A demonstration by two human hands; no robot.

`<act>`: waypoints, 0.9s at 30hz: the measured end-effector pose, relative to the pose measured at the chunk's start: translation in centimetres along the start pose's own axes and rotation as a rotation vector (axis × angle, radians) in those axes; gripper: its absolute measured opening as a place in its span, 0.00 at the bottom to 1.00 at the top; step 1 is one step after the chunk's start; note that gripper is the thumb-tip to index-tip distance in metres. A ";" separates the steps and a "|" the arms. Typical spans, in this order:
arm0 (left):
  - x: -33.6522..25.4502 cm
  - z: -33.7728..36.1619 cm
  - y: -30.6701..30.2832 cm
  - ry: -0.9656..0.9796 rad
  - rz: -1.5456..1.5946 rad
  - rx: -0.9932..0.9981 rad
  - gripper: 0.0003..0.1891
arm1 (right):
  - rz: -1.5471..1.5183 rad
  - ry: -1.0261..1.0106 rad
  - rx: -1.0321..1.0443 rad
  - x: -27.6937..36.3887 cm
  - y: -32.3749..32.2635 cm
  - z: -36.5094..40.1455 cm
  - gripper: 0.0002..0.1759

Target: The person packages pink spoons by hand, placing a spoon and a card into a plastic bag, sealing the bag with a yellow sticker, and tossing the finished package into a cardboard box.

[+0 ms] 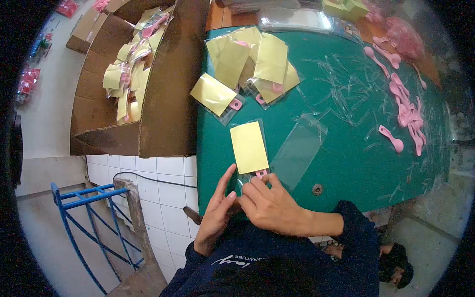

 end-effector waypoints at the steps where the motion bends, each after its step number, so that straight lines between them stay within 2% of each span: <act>1: -0.1 0.0 -0.3 0.010 -0.105 -0.020 0.32 | -0.003 -0.006 -0.014 0.1 0.1 0.1 0.11; 3: -0.4 -0.2 -0.8 0.031 -0.315 -0.060 0.33 | -0.022 -0.011 -0.022 0.3 0.2 0.3 0.10; 6: -0.8 -0.5 -0.9 0.089 -0.441 -0.085 0.35 | -0.063 -0.018 -0.002 0.5 0.5 0.5 0.10; 11: -0.6 -0.7 -0.9 0.117 -0.407 -0.118 0.36 | -0.208 -0.054 0.029 -0.2 0.6 0.8 0.10; 15: -1.2 -0.8 -1.1 0.169 -0.375 -0.175 0.35 | -0.643 -0.033 0.222 -1.4 -0.3 1.4 0.09; 18: -0.2 -1.3 -0.8 0.121 -0.220 -0.082 0.33 | -0.889 -0.042 0.301 -3.8 -3.3 1.9 0.08; 20: -0.7 -1.1 0.1 0.087 -0.224 -0.020 0.30 | -1.029 0.090 0.259 -9.4 -7.0 3.4 0.09; 21: -0.6 -1.2 0.1 0.086 -0.227 -0.003 0.29 | -0.952 0.100 0.079 -13.6 -9.8 4.8 0.09; 22: -0.5 -1.2 0.2 0.084 -0.231 0.016 0.28 | -0.890 0.248 -0.038 -17.9 -12.4 6.3 0.07; 23: -0.4 -1.3 0.1 0.077 -0.221 0.022 0.27 | -0.727 0.396 -0.134 -22.9 -14.5 8.3 0.06; 24: -0.4 -1.3 0.1 0.070 -0.232 0.004 0.26 | -0.416 0.686 -0.260 -29.0 -17.2 11.0 0.14; 26: -0.9 -1.3 0.5 0.070 -0.253 -0.033 0.24 | 0.164 1.055 -0.236 -37.9 -20.3 18.3 0.10; 27: -1.6 -1.4 0.9 0.127 -0.361 -0.043 0.23 | -0.073 0.970 -0.282 -37.7 -19.8 17.8 0.10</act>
Point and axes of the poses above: each hand's wrist, its own z-axis away from the middle knuckle, its own y-axis out of the palm, x = y × z, the point moved 10 cm from there along -z, towards the middle knuckle, and after that the axes turned 1 degree about z, right-handed, at the moved point
